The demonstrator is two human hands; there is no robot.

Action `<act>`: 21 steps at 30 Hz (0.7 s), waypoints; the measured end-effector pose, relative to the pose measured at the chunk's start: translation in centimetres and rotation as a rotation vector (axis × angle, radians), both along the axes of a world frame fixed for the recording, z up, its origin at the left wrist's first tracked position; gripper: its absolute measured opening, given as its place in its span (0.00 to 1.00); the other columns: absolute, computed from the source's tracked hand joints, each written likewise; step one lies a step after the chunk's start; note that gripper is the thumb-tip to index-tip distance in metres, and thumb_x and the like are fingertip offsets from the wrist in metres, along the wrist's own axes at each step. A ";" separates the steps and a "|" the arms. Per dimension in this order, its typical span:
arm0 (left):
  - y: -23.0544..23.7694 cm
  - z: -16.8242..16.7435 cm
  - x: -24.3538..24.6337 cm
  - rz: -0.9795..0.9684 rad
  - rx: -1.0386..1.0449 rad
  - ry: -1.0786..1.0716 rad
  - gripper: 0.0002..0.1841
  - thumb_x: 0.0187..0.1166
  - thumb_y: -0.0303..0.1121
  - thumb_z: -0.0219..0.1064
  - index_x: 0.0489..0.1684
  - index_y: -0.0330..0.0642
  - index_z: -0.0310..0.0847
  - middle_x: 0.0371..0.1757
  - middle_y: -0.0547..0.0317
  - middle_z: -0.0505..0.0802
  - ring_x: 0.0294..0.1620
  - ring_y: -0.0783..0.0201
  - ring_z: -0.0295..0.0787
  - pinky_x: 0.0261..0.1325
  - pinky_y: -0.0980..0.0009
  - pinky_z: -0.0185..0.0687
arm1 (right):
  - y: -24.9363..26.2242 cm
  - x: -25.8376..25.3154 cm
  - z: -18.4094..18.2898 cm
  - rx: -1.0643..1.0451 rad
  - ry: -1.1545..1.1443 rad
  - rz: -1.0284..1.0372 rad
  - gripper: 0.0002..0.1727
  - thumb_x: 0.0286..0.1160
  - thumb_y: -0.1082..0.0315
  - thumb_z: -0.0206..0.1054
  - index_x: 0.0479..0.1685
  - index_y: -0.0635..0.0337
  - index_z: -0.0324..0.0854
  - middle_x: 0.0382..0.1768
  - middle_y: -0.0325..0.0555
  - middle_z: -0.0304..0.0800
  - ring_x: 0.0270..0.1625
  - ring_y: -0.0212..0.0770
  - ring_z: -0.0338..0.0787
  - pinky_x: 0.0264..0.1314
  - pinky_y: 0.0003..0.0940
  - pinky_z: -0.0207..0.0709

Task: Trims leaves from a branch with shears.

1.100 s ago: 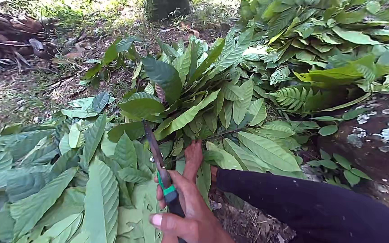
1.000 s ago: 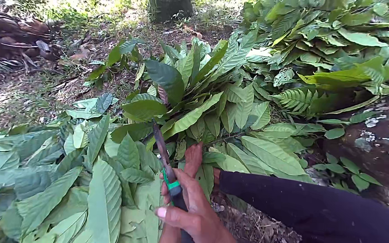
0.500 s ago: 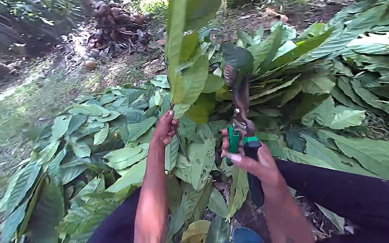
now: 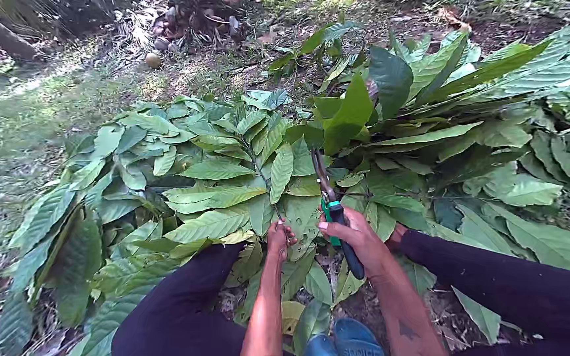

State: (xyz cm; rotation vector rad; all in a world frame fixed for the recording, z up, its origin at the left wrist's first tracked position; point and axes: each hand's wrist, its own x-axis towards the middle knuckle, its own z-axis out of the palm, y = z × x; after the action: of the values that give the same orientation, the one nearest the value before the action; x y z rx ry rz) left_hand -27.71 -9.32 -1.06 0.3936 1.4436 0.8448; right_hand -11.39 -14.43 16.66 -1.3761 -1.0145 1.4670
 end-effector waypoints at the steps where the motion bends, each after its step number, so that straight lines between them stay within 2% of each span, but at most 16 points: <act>1: 0.9 0.0 -0.2 0.021 -0.008 -0.024 0.17 0.97 0.35 0.40 0.66 0.32 0.70 0.23 0.60 0.78 0.16 0.68 0.75 0.20 0.73 0.76 | 0.1 0.0 -0.7 -0.051 -0.037 0.027 0.29 0.63 0.56 0.70 0.62 0.66 0.76 0.37 0.38 0.83 0.35 0.30 0.84 0.42 0.28 0.80; 3: 2.5 0.1 -0.7 0.037 -0.034 -0.124 0.14 0.97 0.34 0.38 0.55 0.37 0.69 0.18 0.66 0.72 0.11 0.74 0.66 0.14 0.80 0.66 | 0.2 -0.2 -2.0 -0.164 -0.020 0.077 0.23 0.68 0.58 0.69 0.57 0.64 0.77 0.36 0.39 0.82 0.34 0.32 0.84 0.41 0.30 0.80; 5: 3.3 0.1 -0.9 0.062 -0.013 -0.215 0.13 0.96 0.33 0.36 0.47 0.41 0.65 0.16 0.69 0.69 0.08 0.78 0.60 0.10 0.84 0.58 | 0.1 -0.8 -3.6 -0.309 0.181 0.112 0.13 0.82 0.63 0.59 0.55 0.64 0.76 0.34 0.40 0.85 0.32 0.33 0.86 0.39 0.29 0.83; 7: 3.0 0.5 -0.4 0.076 0.090 -0.209 0.13 0.97 0.33 0.36 0.46 0.41 0.65 0.14 0.71 0.67 0.07 0.79 0.58 0.09 0.85 0.55 | 0.1 -1.4 -5.5 -0.461 0.420 0.124 0.17 0.90 0.61 0.47 0.55 0.63 0.77 0.33 0.42 0.86 0.32 0.37 0.89 0.40 0.33 0.87; 8: 2.6 0.8 -0.1 0.070 0.164 -0.180 0.13 0.97 0.33 0.36 0.48 0.40 0.65 0.15 0.71 0.67 0.07 0.79 0.58 0.10 0.85 0.55 | 0.1 -1.7 -6.3 -0.505 0.494 0.136 0.19 0.91 0.59 0.45 0.53 0.62 0.78 0.32 0.42 0.87 0.32 0.38 0.89 0.40 0.35 0.87; 10: 1.7 1.7 0.6 0.062 0.330 -0.093 0.12 0.96 0.29 0.38 0.52 0.37 0.67 0.17 0.71 0.69 0.10 0.79 0.61 0.12 0.84 0.59 | 0.0 -2.4 -7.0 -0.515 0.540 0.168 0.19 0.90 0.58 0.45 0.49 0.61 0.79 0.31 0.42 0.87 0.31 0.37 0.90 0.39 0.34 0.87; 12: 1.0 2.6 0.8 0.053 0.480 -0.009 0.12 0.93 0.25 0.41 0.57 0.31 0.69 0.21 0.70 0.75 0.16 0.81 0.69 0.21 0.84 0.69 | 0.0 -2.9 -6.6 -0.472 0.519 0.237 0.16 0.87 0.59 0.49 0.46 0.58 0.81 0.30 0.38 0.87 0.31 0.34 0.89 0.38 0.31 0.87; 13: 0.9 2.8 0.7 0.056 0.535 -0.009 0.13 0.91 0.24 0.41 0.60 0.27 0.70 0.25 0.69 0.78 0.21 0.80 0.74 0.28 0.83 0.75 | 0.1 -3.1 -6.4 -0.450 0.513 0.272 0.16 0.84 0.59 0.51 0.45 0.58 0.82 0.29 0.37 0.88 0.30 0.33 0.89 0.37 0.30 0.87; 14: 1.0 2.8 0.7 0.081 0.571 -0.057 0.14 0.90 0.24 0.40 0.59 0.27 0.70 0.25 0.68 0.79 0.22 0.80 0.77 0.29 0.82 0.77 | 0.2 -3.2 -6.0 -0.438 0.512 0.303 0.15 0.82 0.59 0.52 0.44 0.57 0.81 0.29 0.37 0.88 0.29 0.33 0.89 0.37 0.30 0.87; 17: 1.9 3.8 1.0 0.205 0.586 -0.296 0.18 0.92 0.31 0.29 0.46 0.41 0.68 0.15 0.72 0.78 0.10 0.78 0.74 0.14 0.82 0.73 | 0.7 -3.7 -5.1 -0.420 0.508 0.351 0.14 0.80 0.59 0.55 0.43 0.58 0.81 0.27 0.37 0.87 0.28 0.33 0.89 0.35 0.30 0.88; 18: 1.9 4.2 1.0 0.215 0.630 -0.283 0.17 0.91 0.29 0.30 0.47 0.40 0.68 0.15 0.72 0.78 0.11 0.79 0.74 0.14 0.82 0.73 | 0.9 -3.8 -4.8 -0.412 0.495 0.352 0.14 0.79 0.59 0.55 0.43 0.58 0.81 0.26 0.37 0.87 0.27 0.33 0.89 0.35 0.30 0.87; 21: 1.8 4.7 0.9 0.181 0.803 -0.037 0.13 0.84 0.20 0.43 0.58 0.28 0.69 0.22 0.71 0.81 0.18 0.80 0.77 0.24 0.81 0.78 | 1.5 -3.8 -3.4 -0.381 0.424 0.347 0.12 0.81 0.60 0.56 0.43 0.58 0.80 0.26 0.37 0.87 0.26 0.32 0.88 0.33 0.27 0.86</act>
State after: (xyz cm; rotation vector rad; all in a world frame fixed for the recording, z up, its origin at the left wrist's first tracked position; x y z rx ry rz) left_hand -26.83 -7.55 3.61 0.8459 1.0630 1.5662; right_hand -15.21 -12.93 13.22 -1.0950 -0.7444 2.1895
